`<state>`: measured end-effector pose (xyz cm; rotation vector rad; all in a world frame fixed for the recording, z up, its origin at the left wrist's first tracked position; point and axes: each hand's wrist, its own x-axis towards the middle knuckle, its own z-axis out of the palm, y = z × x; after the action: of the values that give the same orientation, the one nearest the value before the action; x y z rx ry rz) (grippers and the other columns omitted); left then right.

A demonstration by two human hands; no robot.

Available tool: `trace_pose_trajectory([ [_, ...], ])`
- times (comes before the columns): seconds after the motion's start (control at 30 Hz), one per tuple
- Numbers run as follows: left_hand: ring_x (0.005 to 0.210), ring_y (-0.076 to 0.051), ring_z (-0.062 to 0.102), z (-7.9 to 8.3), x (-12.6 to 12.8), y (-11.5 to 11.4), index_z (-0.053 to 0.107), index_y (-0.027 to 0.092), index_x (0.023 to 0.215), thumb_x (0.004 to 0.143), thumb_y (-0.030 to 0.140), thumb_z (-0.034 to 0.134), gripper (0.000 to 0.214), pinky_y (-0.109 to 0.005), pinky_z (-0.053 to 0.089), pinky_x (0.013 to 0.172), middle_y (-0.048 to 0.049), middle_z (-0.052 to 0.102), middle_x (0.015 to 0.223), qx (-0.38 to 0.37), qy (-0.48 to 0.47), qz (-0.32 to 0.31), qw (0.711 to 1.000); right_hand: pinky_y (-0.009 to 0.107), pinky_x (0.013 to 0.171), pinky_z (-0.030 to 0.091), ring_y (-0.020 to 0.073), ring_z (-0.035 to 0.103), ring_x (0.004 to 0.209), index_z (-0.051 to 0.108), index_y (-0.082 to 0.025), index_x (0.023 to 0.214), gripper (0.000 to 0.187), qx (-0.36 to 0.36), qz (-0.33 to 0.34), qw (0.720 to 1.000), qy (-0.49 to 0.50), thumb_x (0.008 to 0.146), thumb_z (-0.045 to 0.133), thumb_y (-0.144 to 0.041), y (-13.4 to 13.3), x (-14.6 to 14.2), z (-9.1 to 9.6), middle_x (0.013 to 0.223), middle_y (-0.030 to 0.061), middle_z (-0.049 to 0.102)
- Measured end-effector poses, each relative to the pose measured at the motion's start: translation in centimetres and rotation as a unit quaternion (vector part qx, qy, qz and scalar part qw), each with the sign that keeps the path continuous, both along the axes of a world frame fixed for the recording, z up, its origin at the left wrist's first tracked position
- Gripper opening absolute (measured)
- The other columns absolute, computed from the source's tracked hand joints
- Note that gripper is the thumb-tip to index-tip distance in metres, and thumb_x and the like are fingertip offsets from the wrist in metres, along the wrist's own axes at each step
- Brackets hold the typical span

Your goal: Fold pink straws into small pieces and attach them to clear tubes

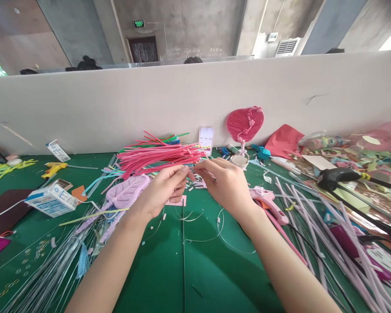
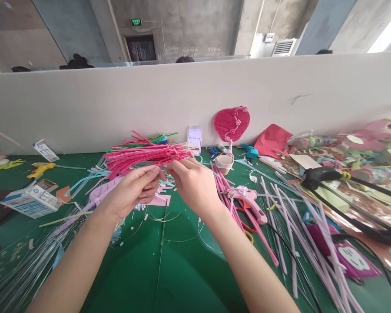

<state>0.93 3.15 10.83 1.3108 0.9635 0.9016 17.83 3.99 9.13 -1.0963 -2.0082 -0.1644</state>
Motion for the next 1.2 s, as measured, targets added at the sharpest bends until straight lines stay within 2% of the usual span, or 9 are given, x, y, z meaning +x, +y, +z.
trace_pose_trajectory([
  [0.07, 0.041, -0.004, 0.027, 0.0, -0.1, 0.2, 0.058, 0.017, 0.079, 0.089, 0.043, 0.055, 0.027, -0.017, 0.021, 0.037, 0.0074, 0.031, 0.058, -0.031, -0.038, 0.000, 0.999, 0.025, 0.062, 0.040, 0.0162, 0.062, 0.072, 0.065, -0.020, 0.083, 0.016, 0.004, -0.012, 1.000, 0.019, 0.089, 0.052, -0.015, 0.1, 0.0, -0.1, 0.077, 0.0025, 0.070],
  [0.13, 0.040, -0.003, 0.029, -0.2, -0.1, 0.4, 0.057, 0.017, 0.075, 0.088, 0.044, 0.057, 0.030, -0.017, 0.021, 0.037, 0.0069, 0.032, 0.058, -0.026, -0.044, 0.024, 0.998, 0.026, 0.062, 0.041, 0.0166, 0.062, 0.072, 0.064, -0.020, 0.082, 0.015, -0.002, -0.021, 0.999, 0.031, 0.089, 0.051, -0.015, 0.1, -0.2, -0.2, 0.076, 0.0023, 0.070],
  [0.3, 0.039, -0.002, 0.017, -0.7, 0.2, 0.6, 0.051, 0.017, 0.067, 0.084, 0.049, 0.062, 0.038, -0.016, 0.012, 0.036, 0.0096, 0.019, 0.054, 0.009, -0.036, 0.071, 0.997, 0.026, 0.061, 0.041, 0.0166, 0.063, 0.072, 0.063, -0.019, 0.082, 0.012, -0.027, -0.023, 0.999, 0.031, 0.088, 0.053, -0.016, 0.0, -0.6, -0.2, 0.076, 0.0030, 0.070],
  [0.47, 0.039, -0.003, 0.016, -1.1, 0.6, 0.5, 0.053, 0.018, 0.074, 0.089, 0.046, 0.055, 0.032, -0.016, 0.011, 0.035, 0.0102, 0.020, 0.053, 0.013, -0.023, 0.033, 0.999, 0.026, 0.061, 0.038, 0.0173, 0.060, 0.072, 0.065, -0.020, 0.080, 0.013, 0.006, -0.038, 0.999, -0.006, 0.089, 0.056, -0.020, 0.3, -0.3, -0.5, 0.076, 0.0034, 0.070],
  [0.67, 0.037, -0.003, 0.014, -1.3, 0.8, 0.4, 0.053, 0.018, 0.081, 0.093, 0.043, 0.050, 0.028, -0.016, 0.012, 0.034, 0.0110, 0.022, 0.051, 0.001, -0.014, -0.006, 1.000, 0.027, 0.062, 0.038, 0.0174, 0.056, 0.076, 0.067, -0.022, 0.082, 0.020, 0.017, -0.017, 0.996, -0.083, 0.088, 0.052, -0.009, 0.5, 0.2, -0.4, 0.076, 0.0020, 0.069],
  [0.73, 0.037, -0.003, 0.014, -1.2, 0.7, 0.4, 0.053, 0.018, 0.081, 0.094, 0.042, 0.048, 0.028, -0.016, 0.012, 0.034, 0.0111, 0.022, 0.050, -0.002, -0.015, -0.007, 1.000, 0.027, 0.064, 0.039, 0.0181, 0.057, 0.079, 0.067, -0.021, 0.084, 0.019, 0.023, -0.018, 0.995, -0.100, 0.088, 0.053, -0.010, 0.5, 0.3, -0.3, 0.080, 0.0029, 0.070],
  [0.87, 0.037, -0.003, 0.014, -0.8, 0.5, 0.4, 0.053, 0.018, 0.081, 0.094, 0.040, 0.049, 0.026, -0.015, 0.012, 0.034, 0.0111, 0.021, 0.052, -0.014, -0.025, 0.007, 1.000, 0.030, 0.063, 0.037, 0.0191, 0.057, 0.072, 0.068, -0.022, 0.086, 0.014, 0.042, -0.051, 0.990, -0.124, 0.088, 0.056, -0.015, 0.5, 0.4, -0.3, 0.071, 0.0028, 0.071],
  [1.07, 0.038, -0.003, 0.014, -0.8, 0.6, 0.4, 0.049, 0.018, 0.079, 0.094, 0.040, 0.047, 0.027, -0.015, 0.012, 0.034, 0.0109, 0.021, 0.053, -0.018, -0.036, 0.015, 0.999, 0.030, 0.061, 0.036, 0.0196, 0.059, 0.068, 0.070, -0.020, 0.086, 0.019, 0.056, -0.067, 0.987, -0.138, 0.091, 0.052, -0.015, 0.6, 0.1, -0.8, 0.065, 0.0034, 0.069],
  [1.2, 0.038, -0.003, 0.015, -1.1, 0.5, 0.6, 0.049, 0.019, 0.079, 0.093, 0.042, 0.049, 0.028, -0.015, 0.013, 0.035, 0.0108, 0.020, 0.054, 0.002, -0.034, 0.022, 0.999, 0.029, 0.059, 0.037, 0.0197, 0.060, 0.068, 0.071, -0.018, 0.088, 0.020, 0.037, -0.062, 0.993, -0.096, 0.092, 0.051, -0.016, 0.6, -0.2, -1.0, 0.068, 0.0051, 0.068],
])
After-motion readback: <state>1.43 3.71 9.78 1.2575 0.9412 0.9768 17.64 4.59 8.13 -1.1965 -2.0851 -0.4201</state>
